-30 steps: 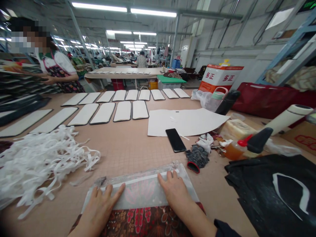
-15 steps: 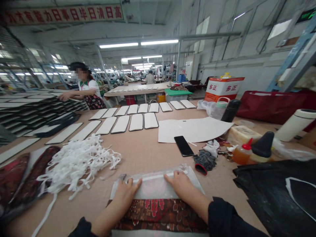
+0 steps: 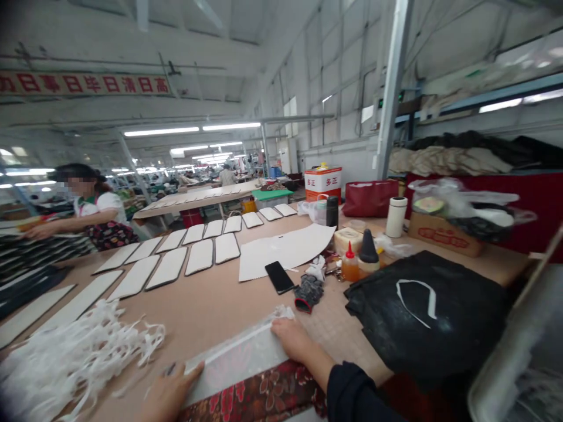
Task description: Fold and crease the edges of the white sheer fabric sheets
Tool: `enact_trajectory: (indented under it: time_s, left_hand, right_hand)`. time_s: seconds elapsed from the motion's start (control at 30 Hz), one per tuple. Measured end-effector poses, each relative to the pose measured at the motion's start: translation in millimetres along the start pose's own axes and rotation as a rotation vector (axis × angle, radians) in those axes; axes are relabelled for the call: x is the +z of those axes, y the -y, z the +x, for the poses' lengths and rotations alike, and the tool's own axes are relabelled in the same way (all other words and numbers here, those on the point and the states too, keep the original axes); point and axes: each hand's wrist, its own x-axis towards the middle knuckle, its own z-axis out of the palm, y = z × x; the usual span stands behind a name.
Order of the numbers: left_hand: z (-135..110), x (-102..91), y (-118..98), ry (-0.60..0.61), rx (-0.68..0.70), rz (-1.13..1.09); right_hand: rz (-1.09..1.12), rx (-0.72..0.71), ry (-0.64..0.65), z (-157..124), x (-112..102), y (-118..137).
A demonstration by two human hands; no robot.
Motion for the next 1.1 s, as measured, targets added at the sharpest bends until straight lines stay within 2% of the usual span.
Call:
enact_trajectory:
  time_s: [0.1,0.2,0.3,0.4,0.57,0.7,0.83,1.1]
  left_hand:
    - [33,-32.7,-21,0.011,0.058,0.020]
    - [75,-59.1,-65,-0.072,0.158,-0.128]
    - [112,-65.3,-109,-0.135,0.234,-0.363]
    - [135,-55.5,-135,-0.201,0.228,-0.466]
    - [155,-31.4,-142,-0.205,0.138,-0.655]
    - [164,-21.4,-141,-0.189,0.119,-0.735]
    - [168,-20.8,-141,-0.181,0.130,-0.741]
    - [159,-30.9,-142,-0.236,0.194,-0.604]
  right_hand:
    - [0.109,0.151,-0.089,1,2,-22]
    - [0.058,0.292,-0.134,8,4,-32]
    - [0.045,0.328,-0.128,15,6,-38]
    - [0.058,0.348,-0.125,21,7,-41]
    - [0.103,0.437,-0.099,28,5,-40]
    - [0.087,0.464,-0.083,28,4,-36]
    - [0.071,0.437,-0.073,24,5,-38]
    - [0.013,0.387,0.084,29,-5,-46]
